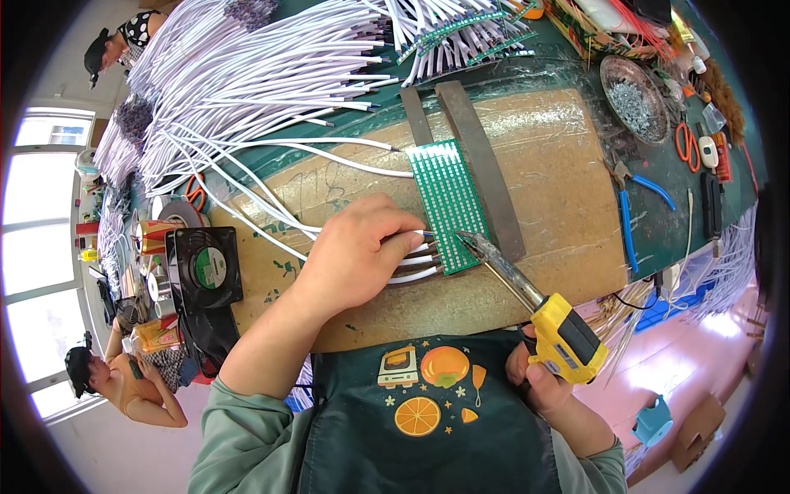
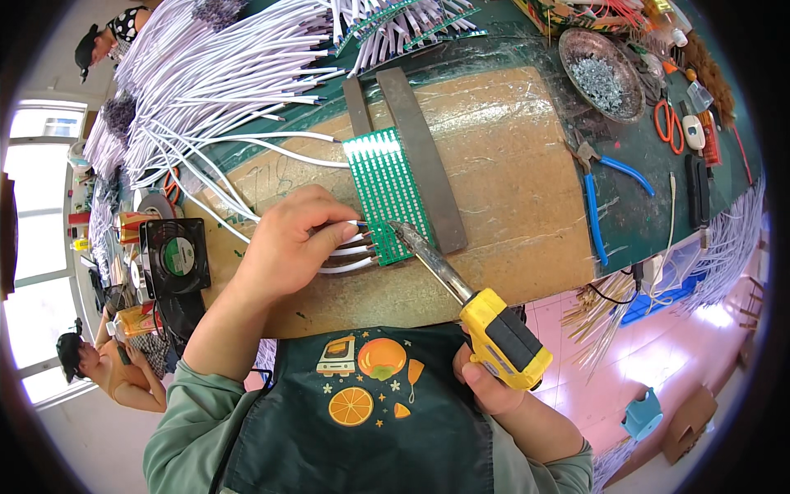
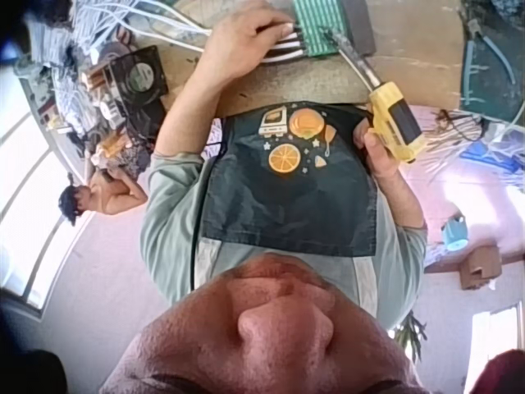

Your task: The person aligns wires onto a circuit board and solders them using a soldering iron, then puts the soldering iron down and presses the wires against the board by hand.

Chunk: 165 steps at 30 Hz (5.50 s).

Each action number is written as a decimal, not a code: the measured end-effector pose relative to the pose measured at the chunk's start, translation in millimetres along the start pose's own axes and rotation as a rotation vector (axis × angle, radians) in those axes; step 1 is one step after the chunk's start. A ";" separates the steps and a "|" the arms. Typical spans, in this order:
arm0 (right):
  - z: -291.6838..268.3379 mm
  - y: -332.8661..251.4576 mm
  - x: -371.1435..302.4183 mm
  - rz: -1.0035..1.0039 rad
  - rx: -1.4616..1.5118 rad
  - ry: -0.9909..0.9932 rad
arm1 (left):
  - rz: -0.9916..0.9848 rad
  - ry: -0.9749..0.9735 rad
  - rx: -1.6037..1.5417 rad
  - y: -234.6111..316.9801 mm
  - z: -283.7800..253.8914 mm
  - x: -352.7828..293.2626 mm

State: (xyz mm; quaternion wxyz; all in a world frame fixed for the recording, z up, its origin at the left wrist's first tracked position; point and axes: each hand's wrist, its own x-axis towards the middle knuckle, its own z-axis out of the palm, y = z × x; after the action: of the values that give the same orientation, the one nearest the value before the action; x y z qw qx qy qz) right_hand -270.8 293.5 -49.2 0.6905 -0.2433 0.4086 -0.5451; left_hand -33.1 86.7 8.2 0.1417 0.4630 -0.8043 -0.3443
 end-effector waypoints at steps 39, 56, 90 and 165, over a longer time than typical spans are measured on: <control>-0.1 1.7 7.0 -0.020 -0.097 -0.028 | -0.013 0.022 0.023 7.1 4.9 0.1; -0.6 5.1 10.9 -0.067 -0.197 -0.025 | 0.172 0.341 0.231 4.4 32.5 -5.3; -0.9 8.3 11.3 -0.011 -0.197 0.009 | 0.221 0.345 0.292 7.3 30.4 -4.7; 59.9 -36.1 80.1 -0.331 -0.485 0.075 | 0.063 -0.084 -0.195 40.9 -7.1 -14.2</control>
State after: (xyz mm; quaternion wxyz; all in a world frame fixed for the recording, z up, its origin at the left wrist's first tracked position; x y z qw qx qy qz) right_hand -235.3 200.4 -12.1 0.4983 -0.4443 0.5067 -0.5455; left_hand -48.1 109.3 42.7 0.1630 0.4067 -0.7864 -0.4355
